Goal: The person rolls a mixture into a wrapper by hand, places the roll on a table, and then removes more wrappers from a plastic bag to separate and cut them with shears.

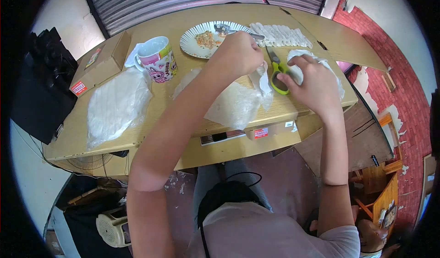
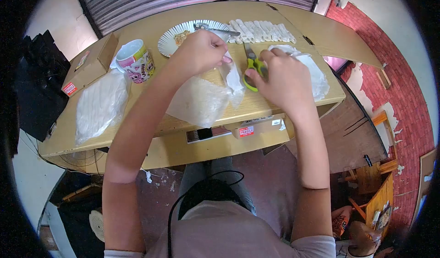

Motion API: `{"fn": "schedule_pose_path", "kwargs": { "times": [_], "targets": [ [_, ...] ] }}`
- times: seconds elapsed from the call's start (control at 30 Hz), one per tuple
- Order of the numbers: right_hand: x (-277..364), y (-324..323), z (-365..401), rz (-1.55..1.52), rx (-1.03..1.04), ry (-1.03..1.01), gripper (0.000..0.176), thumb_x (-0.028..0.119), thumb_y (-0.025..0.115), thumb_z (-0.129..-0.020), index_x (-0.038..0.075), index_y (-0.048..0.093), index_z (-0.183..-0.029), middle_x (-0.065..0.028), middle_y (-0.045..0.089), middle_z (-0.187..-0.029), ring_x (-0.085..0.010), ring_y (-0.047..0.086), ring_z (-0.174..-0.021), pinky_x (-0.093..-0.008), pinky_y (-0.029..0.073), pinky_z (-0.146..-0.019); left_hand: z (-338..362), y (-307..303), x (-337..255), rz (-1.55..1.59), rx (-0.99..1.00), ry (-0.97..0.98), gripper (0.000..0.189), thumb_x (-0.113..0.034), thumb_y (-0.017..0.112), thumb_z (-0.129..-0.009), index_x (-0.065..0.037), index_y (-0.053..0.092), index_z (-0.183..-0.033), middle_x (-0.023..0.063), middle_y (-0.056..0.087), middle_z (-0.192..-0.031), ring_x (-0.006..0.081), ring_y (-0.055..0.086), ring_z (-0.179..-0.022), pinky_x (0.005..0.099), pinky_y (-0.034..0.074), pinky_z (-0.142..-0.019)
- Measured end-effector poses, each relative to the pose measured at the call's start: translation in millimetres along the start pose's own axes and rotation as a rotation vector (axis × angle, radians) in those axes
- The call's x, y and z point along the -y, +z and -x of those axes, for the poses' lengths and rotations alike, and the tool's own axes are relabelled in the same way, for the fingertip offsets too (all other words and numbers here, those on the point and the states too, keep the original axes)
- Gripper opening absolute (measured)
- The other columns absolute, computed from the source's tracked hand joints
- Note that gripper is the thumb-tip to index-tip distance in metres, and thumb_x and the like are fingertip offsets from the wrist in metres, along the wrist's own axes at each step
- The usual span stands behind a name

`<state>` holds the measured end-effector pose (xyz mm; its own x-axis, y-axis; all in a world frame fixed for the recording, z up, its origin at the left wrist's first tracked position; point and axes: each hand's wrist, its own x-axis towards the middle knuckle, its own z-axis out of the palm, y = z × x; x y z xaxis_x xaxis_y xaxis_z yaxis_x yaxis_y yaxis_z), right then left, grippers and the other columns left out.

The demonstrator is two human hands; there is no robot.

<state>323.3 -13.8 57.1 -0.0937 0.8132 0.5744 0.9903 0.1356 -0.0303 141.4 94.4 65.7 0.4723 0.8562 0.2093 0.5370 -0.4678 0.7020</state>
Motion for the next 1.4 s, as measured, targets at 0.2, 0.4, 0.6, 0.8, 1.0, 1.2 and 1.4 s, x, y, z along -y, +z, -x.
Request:
{"fn": "schedule_pose_path", "kwargs": {
  "times": [0.2, 0.4, 0.6, 0.8, 1.0, 1.2, 1.4],
  "targets": [
    [1.7, 19.7, -14.8, -0.412, 0.165, 0.076, 0.036, 0.031, 0.075, -0.087, -0.003, 0.068, -0.097, -0.0185, 0.072, -0.089, -0.0290, 0.072, -0.076, -0.0379, 0.056, -0.069, -38.0, 5.4, 16.1, -0.187, 0.184, -0.005, 0.024, -0.014, 0.062, -0.095, 0.008, 0.069, -0.102, 0.0151, 0.074, -0.093, 0.0200, 0.076, -0.089, 0.0293, 0.058, -0.069],
    [1.2, 49.1, -34.6, -0.631, 0.153, 0.201, 0.021, 0.013, 0.069, -0.091, -0.006, 0.064, -0.099, -0.0101, 0.071, -0.086, -0.0132, 0.068, -0.079, -0.0293, 0.053, -0.068, -4.6, -22.6, 8.5, 0.263, 0.222, -0.070, 0.030, -0.019, 0.058, -0.100, 0.002, 0.065, -0.120, 0.0145, 0.071, -0.112, 0.0222, 0.073, -0.102, 0.0284, 0.056, -0.079],
    [-16.5, 57.7, -52.8, -0.961, 0.459, 0.230, 0.014, 0.011, 0.067, -0.094, -0.002, 0.068, -0.099, -0.0034, 0.072, -0.087, -0.0071, 0.063, -0.078, -0.0232, 0.048, -0.068, 80.5, -58.6, 55.1, 0.046, -0.167, 0.107, 0.031, -0.023, 0.060, -0.097, 0.001, 0.066, -0.115, 0.0193, 0.071, -0.108, 0.0316, 0.071, -0.094, 0.0371, 0.053, -0.080],
    [-2.6, 74.6, -45.9, -0.374, 0.328, 0.116, 0.028, 0.022, 0.076, -0.085, -0.004, 0.071, -0.095, -0.0165, 0.072, -0.082, -0.0256, 0.069, -0.074, -0.0364, 0.054, -0.072, 117.3, -60.8, 82.5, -0.437, -0.326, -0.099, 0.036, -0.023, 0.073, -0.090, 0.003, 0.065, -0.113, 0.0206, 0.071, -0.101, 0.0305, 0.070, -0.088, 0.0366, 0.054, -0.080],
    [1.5, 74.4, -45.7, -0.241, 0.321, 0.156, 0.027, 0.026, 0.073, -0.085, 0.001, 0.074, -0.095, -0.0179, 0.074, -0.091, -0.0341, 0.072, -0.087, -0.0430, 0.056, -0.080, 114.0, -57.7, 103.5, -0.489, -0.275, -0.176, 0.044, -0.023, 0.078, -0.083, 0.004, 0.063, -0.115, 0.0186, 0.069, -0.100, 0.0298, 0.068, -0.090, 0.0377, 0.054, -0.079],
    [-0.6, 82.9, -54.9, -0.417, 0.269, 0.240, 0.028, 0.027, 0.073, -0.085, 0.001, 0.075, -0.096, -0.0197, 0.074, -0.088, -0.0347, 0.072, -0.085, -0.0432, 0.056, -0.078, 108.1, -61.9, 109.3, -0.195, -0.165, -0.335, 0.042, -0.024, 0.080, -0.084, 0.003, 0.063, -0.111, 0.0146, 0.067, -0.094, 0.0229, 0.065, -0.086, 0.0359, 0.053, -0.076],
    [7.3, 75.7, -50.2, -0.346, 0.292, 0.255, 0.031, 0.027, 0.076, -0.082, 0.001, 0.074, -0.099, -0.0223, 0.074, -0.094, -0.0362, 0.072, -0.089, -0.0440, 0.056, -0.081, 109.9, -63.5, 119.2, -0.203, -0.113, -0.273, 0.032, -0.021, 0.075, -0.087, 0.003, 0.064, -0.106, 0.0167, 0.070, -0.088, 0.0277, 0.068, -0.078, 0.0388, 0.054, -0.069]
  ]
}}
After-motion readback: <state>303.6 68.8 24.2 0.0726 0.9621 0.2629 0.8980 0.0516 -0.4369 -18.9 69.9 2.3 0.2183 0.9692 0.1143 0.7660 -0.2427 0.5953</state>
